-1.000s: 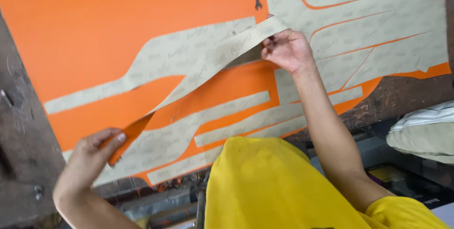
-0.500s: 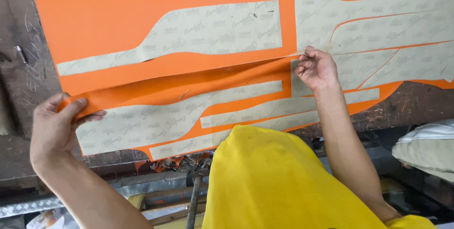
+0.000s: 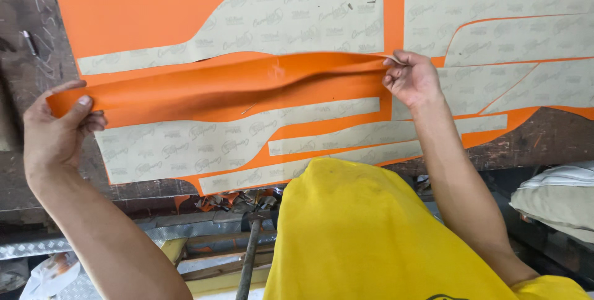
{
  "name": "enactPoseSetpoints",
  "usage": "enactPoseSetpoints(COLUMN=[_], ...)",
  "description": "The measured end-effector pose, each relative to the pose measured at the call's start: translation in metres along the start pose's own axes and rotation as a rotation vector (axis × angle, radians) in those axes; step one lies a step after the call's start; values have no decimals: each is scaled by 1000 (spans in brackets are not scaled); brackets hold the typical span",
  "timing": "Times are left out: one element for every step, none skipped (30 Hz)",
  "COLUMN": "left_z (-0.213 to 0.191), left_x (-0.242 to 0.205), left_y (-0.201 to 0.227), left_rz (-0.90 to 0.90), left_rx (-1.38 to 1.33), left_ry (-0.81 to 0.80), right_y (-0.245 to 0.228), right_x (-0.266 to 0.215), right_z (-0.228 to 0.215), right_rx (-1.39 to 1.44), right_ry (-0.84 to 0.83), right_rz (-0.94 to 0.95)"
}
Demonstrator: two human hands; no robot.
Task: The person picks up, spreads out, and organizes various pre-cut pieces of orange and grey fabric on a large workbench.
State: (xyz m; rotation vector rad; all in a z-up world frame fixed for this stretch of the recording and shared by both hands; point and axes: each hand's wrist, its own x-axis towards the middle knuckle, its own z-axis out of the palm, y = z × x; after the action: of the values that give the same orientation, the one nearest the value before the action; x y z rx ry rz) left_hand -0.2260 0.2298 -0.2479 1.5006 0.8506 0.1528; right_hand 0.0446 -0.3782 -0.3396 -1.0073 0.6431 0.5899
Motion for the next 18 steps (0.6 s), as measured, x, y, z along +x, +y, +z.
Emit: enactPoseSetpoints(left_z=[-4, -8, -13, -20, -24, -25, -22, -18, -15, -11, -8, -6, -4, -3, -4, -4, -2, -1], left_x=[1, 2, 4, 8, 13, 18, 23, 29, 36, 43, 49, 53, 55, 58, 61, 63, 65, 67], left_y=[-3, -8, -14, -20, -28, -39, -54, -69, -82, -96, -109, -122, -135, -146, -152, -157, -161, -162], left_rz=[66, 131, 199, 255, 308, 362, 393, 424, 459, 426, 389, 353, 380, 408, 438, 441, 446, 451], left_rx=[76, 151, 227, 251, 272, 293, 322, 351, 380, 406, 435, 463, 551, 638, 725, 710, 693, 677], left_ry=[6, 12, 20, 21, 13, 5, 50, 94, 140, 171, 201, 230, 253, 275, 298, 318, 339, 359], right_y=[-4, -5, -5, -6, -7, -5, -1, 3, 8, 14, 19, 22, 25, 28, 29, 29, 29, 29], right_x=[-8, -15, -20, -23, -27, -27, -25, -23, -20, -17, -15, -13, -11, -11, -11, -11, -12, -12], right_z=[6, 12, 18, 23, 23, 24, 25, 24, 22, 22, 20, 18, 17, 16, 16, 18, 20, 23], right_rx=[-43, -85, -157, -229, -302, -448, -594, -740, -788, -836, -883, -929, -976, -1023, -1051, -1080, -1109, -1142], right_ry=[-53, -107, -161, -215, -260, -208, -155, -101, -84, -66, -46, -26, -4, 18, 34, 51, 69, 92], right_rz=[-44, -88, -159, -230, -303, -348, -389, -429, -427, -426, -418, -426, -435, -443, -459, -474, -491, -496])
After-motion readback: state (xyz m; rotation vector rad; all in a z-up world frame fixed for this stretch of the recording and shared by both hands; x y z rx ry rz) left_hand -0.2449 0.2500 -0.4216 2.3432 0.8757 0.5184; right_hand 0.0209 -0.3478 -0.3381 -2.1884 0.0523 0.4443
